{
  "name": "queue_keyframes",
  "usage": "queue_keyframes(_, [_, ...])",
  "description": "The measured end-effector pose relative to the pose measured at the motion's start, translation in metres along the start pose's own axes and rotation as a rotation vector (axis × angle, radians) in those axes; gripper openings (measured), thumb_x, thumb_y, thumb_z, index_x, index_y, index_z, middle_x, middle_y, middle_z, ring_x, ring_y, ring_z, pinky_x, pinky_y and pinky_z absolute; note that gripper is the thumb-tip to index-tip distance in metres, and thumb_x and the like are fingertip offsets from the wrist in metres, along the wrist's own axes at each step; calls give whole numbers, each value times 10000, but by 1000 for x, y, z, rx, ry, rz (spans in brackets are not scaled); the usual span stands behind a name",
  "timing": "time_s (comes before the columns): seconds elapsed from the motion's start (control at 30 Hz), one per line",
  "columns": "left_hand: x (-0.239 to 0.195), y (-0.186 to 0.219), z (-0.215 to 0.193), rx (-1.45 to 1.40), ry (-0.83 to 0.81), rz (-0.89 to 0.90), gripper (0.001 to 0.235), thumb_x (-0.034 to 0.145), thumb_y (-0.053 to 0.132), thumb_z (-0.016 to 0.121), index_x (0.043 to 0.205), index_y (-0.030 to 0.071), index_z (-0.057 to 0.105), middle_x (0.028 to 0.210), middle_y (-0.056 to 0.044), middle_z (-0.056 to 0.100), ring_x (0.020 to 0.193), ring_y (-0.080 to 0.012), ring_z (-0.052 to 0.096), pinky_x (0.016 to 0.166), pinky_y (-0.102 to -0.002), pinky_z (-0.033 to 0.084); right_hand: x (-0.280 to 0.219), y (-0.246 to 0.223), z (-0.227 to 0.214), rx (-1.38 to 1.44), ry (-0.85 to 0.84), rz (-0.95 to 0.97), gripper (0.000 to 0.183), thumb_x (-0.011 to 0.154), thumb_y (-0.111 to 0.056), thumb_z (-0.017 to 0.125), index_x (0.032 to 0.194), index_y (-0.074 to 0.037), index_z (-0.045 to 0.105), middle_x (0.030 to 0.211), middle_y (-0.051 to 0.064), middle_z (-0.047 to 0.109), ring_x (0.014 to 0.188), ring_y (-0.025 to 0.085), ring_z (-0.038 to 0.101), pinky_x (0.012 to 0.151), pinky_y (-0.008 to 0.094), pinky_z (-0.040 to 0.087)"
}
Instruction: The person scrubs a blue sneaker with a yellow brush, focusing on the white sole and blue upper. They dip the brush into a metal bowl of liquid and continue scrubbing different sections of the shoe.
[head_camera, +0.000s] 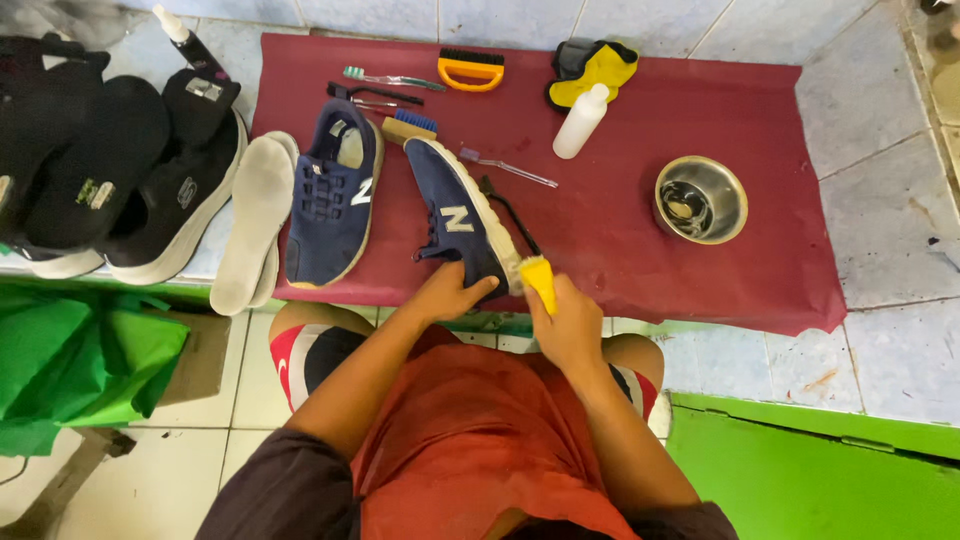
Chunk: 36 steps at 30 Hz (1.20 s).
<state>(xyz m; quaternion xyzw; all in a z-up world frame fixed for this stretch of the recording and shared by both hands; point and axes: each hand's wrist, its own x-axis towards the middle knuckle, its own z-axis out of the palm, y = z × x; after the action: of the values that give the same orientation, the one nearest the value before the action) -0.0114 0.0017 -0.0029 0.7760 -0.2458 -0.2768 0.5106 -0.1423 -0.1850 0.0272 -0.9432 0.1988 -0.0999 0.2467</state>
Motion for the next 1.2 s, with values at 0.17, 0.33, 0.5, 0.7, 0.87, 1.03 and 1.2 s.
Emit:
queue_keyframes(0.17, [4,-6,7,-11,-24,5,328,944,308,684,1043,6,764,974,-235,759,974,-398,728,808,-484,564,42,-30,7,16,166,-147,393,948,-455,681,820,-104,560,644,180,596,689,428,693,615,501,538])
queue_keyframes(0.33, [7,-12,4,12,-5,-21,362,926,363,693,1055,37,784,971,-205,766,978,-367,731,812,-466,562,-5,17,40,121,234,-165,385,957,-419,725,762,-120,580,584,70,558,551,334,641,546,365,511])
queue_keyframes(0.5, [9,-12,5,-94,-20,-7,360,849,330,785,1063,40,785,1020,-189,776,1020,-348,728,840,-466,560,-63,75,53,147,255,-118,381,902,-389,782,733,-123,569,565,84,523,552,337,624,526,343,500])
queue_keyframes(0.7, [10,-10,31,-68,-46,108,278,894,255,748,1068,40,777,1028,-190,771,1037,-367,721,860,-479,565,-26,52,40,350,423,-195,378,924,-285,804,713,-96,553,536,59,492,453,242,527,485,300,428])
queue_keyframes(0.87, [10,36,36,184,-13,309,281,874,272,710,774,10,698,747,-200,717,768,-447,712,655,-528,547,2,17,6,401,594,-393,343,894,-214,851,706,-79,599,548,43,498,447,202,509,492,270,419])
queue_keyframes(1.03, [11,57,26,198,96,417,497,913,295,650,575,-66,595,572,-270,606,614,-498,646,521,-516,478,16,56,8,159,708,-517,426,896,-405,817,855,-15,649,641,146,516,557,428,560,534,393,466])
queue_keyframes(1.2, [1,86,11,148,172,453,444,893,282,654,575,-12,559,551,-233,577,607,-472,646,496,-492,466,30,9,-29,326,716,-594,381,897,-267,838,707,-45,593,576,97,500,483,364,529,503,335,438])
